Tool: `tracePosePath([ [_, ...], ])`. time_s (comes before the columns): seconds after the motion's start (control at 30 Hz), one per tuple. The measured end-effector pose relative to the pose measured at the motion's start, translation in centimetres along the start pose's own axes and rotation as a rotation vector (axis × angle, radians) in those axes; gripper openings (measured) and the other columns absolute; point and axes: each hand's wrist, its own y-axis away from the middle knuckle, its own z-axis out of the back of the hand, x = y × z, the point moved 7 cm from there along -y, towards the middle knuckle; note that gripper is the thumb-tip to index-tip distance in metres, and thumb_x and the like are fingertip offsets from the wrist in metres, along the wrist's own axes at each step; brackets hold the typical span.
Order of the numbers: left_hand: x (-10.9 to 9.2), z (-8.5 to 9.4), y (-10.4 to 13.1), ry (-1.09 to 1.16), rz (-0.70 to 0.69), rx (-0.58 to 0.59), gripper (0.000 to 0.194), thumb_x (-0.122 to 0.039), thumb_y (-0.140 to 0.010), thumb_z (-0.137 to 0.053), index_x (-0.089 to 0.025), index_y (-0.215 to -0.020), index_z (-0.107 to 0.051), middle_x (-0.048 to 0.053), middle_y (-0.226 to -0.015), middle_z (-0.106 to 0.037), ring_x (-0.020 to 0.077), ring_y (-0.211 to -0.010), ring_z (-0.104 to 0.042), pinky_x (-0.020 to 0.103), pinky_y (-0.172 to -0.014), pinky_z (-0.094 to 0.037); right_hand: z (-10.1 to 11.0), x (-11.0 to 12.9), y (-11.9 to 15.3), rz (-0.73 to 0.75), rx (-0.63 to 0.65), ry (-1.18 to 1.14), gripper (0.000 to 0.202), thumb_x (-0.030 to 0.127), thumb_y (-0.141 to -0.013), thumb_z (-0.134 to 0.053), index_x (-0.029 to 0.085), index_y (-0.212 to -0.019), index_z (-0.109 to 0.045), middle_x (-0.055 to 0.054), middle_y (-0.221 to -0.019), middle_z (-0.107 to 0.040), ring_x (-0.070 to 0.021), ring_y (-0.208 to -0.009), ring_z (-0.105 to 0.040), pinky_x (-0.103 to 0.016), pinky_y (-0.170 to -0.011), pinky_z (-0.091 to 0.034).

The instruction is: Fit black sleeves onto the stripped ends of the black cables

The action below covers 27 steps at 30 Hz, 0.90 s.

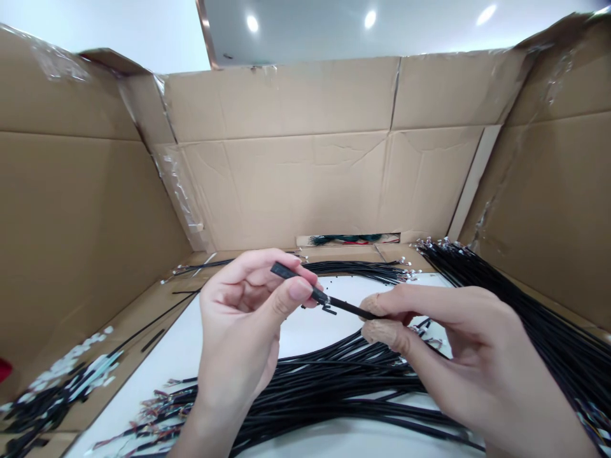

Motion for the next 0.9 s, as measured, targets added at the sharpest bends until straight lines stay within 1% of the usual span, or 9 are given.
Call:
tracePosePath([
  [0.13, 0.2, 0.1, 0.0, 0.021, 0.003, -0.053, 0.016, -0.032, -0.064, -0.090, -0.025, -0.073, -0.078, -0.010, -0.060, -0.073, 0.0032, -0.055, -0.068, 0.005, -0.058, -0.058, 0.1, 0.7, 0.3, 0.077, -0.068, 0.057, 0.019, 0.004, -0.081, -0.065, 0.023, -0.080, -0.061, 0.006, -0.077, -0.077, -0.0089, -0.069, -0.073, -0.012, -0.059, -0.052],
  [0.23, -0.1, -0.1, 0.2, -0.003, -0.030, -0.053, 0.015, -0.032, -0.064, -0.089, -0.026, -0.073, -0.078, -0.011, -0.062, -0.074, 0.0027, -0.054, -0.069, 0.005, -0.060, -0.058, 0.4, 1.4, 0.6, 0.129, -0.138, 0.150, 0.018, 0.004, -0.082, -0.064, 0.021, -0.082, -0.060, 0.004, -0.073, -0.074, -0.0079, -0.062, -0.070, -0.014, -0.057, -0.051],
  [0.33, -0.8, 0.0, 0.8, -0.093, -0.126, -0.069, 0.012, -0.031, -0.068, -0.087, -0.028, -0.075, -0.077, -0.012, -0.066, -0.075, 0.0027, -0.056, -0.070, 0.005, -0.059, -0.058, 0.5, 2.2, 1.2, 0.195, -0.216, 0.288, 0.018, 0.002, -0.083, -0.063, 0.020, -0.084, -0.060, 0.002, -0.070, -0.072, -0.0097, -0.058, -0.068, -0.020, -0.052, -0.047],
  [0.43, -1.5, 0.3, 1.6, -0.237, -0.248, -0.107, 0.012, -0.023, -0.075, -0.083, -0.030, -0.083, -0.077, -0.012, -0.074, -0.077, 0.0031, -0.064, -0.072, 0.006, -0.063, -0.059, 0.4, 2.8, 1.5, 0.235, -0.265, 0.391, 0.021, 0.000, -0.083, -0.063, 0.021, -0.080, -0.057, 0.002, -0.063, -0.069, -0.0120, -0.057, -0.068, -0.025, -0.049, -0.043],
  [0.53, -1.9, 0.4, 2.1, -0.320, -0.322, -0.099, 0.019, -0.015, -0.078, -0.080, -0.031, -0.089, -0.077, -0.011, -0.082, -0.078, 0.0045, -0.070, -0.074, 0.007, -0.067, -0.060, 0.1, 2.9, 1.3, 0.260, -0.262, 0.430, 0.022, -0.001, -0.084, -0.061, 0.021, -0.080, -0.057, 0.002, -0.059, -0.066, -0.0123, -0.054, -0.066, -0.027, -0.048, -0.041],
  [0.6, -2.1, 0.3, 2.1, -0.353, -0.347, -0.079, 0.023, -0.011, -0.079, -0.078, -0.031, -0.091, -0.077, -0.010, -0.085, -0.078, 0.0060, -0.074, -0.075, 0.009, -0.069, -0.061, 0.0, 2.9, 1.1, 0.284, -0.240, 0.408, 0.023, -0.002, -0.083, -0.060, 0.020, -0.081, -0.056, 0.001, -0.062, -0.067, -0.0123, -0.056, -0.067, -0.025, -0.049, -0.042],
  [0.77, -2.3, 0.0, 1.6, -0.415, -0.347, -0.040, 0.028, -0.006, -0.076, -0.079, -0.031, -0.089, -0.079, -0.007, -0.085, -0.079, 0.0101, -0.071, -0.076, 0.014, -0.066, -0.064, 0.0, 2.0, 0.7, 0.236, -0.140, 0.223, 0.022, -0.001, -0.084, -0.060, 0.021, -0.081, -0.056, 0.000, -0.074, -0.074, -0.0122, -0.065, -0.071, -0.020, -0.053, -0.048],
  [0.83, -2.1, -0.2, 1.3, -0.357, -0.304, 0.006, 0.025, -0.008, -0.075, -0.081, -0.030, -0.086, -0.079, -0.007, -0.082, -0.080, 0.0111, -0.071, -0.076, 0.014, -0.065, -0.064, 0.0, 1.7, 0.5, 0.196, -0.094, 0.134, 0.020, 0.001, -0.084, -0.061, 0.021, -0.083, -0.057, 0.002, -0.073, -0.074, -0.0125, -0.066, -0.072, -0.018, -0.052, -0.050],
  [0.9, -1.5, -0.5, 0.8, -0.247, -0.218, 0.060, 0.022, -0.010, -0.074, -0.082, -0.030, -0.083, -0.079, -0.007, -0.080, -0.080, 0.0109, -0.071, -0.077, 0.012, -0.067, -0.063, -0.2, 1.3, 0.2, 0.145, -0.045, 0.071, 0.020, 0.002, -0.084, -0.059, 0.022, -0.080, -0.059, 0.003, -0.071, -0.074, -0.0129, -0.065, -0.073, -0.018, -0.050, -0.052],
])
